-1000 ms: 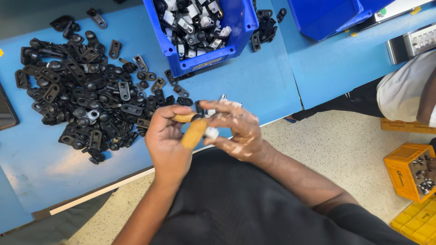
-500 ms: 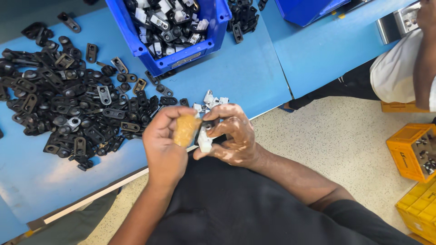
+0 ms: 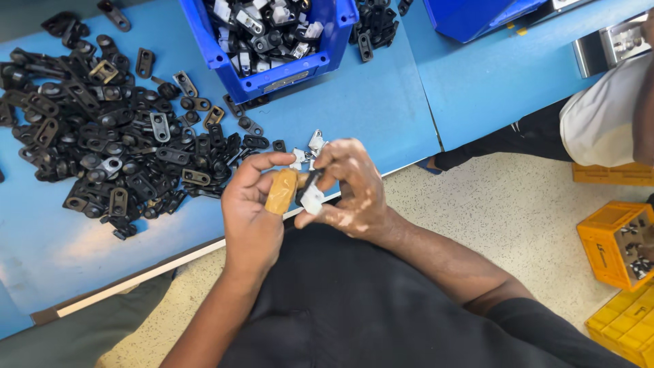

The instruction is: The person repeatedly picks up small black plastic brackets and white plastic inserts, presses them together by hand, and places the assembled units into a blue bin. The process is continuous and repetitive, with the person handling items one at a time.

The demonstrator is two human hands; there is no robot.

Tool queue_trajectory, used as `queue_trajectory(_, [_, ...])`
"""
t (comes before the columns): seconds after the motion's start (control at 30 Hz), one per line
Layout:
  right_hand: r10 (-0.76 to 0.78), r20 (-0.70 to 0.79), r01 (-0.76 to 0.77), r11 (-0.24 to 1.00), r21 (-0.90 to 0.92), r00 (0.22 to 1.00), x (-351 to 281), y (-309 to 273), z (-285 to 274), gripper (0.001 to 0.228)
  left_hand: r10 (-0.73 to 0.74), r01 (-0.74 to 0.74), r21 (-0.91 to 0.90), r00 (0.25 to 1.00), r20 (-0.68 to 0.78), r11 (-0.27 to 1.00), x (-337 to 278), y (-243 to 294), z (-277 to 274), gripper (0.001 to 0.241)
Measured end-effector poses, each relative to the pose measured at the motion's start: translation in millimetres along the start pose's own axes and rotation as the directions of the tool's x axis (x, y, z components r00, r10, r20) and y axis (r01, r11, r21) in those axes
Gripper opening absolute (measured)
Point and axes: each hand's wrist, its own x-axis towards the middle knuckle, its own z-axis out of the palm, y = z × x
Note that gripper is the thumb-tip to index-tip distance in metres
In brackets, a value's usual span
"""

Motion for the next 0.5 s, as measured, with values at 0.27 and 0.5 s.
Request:
queue_trajectory(0.27, [-0.011,0.223,0.006,1.0,0.025,0.975,33,27,-38,0.056,0.265,-0.075,0.946,0.964,-0.012,0.316,33,-37,-56,0.016])
queue_trajectory(0.5, [0.619,0.265,-0.356,0.693,-0.627,0.739,16,87,14,0.046,0.303,-0.246,0.963,0.915,0.267,-0.109,73,-73,-44,0.031])
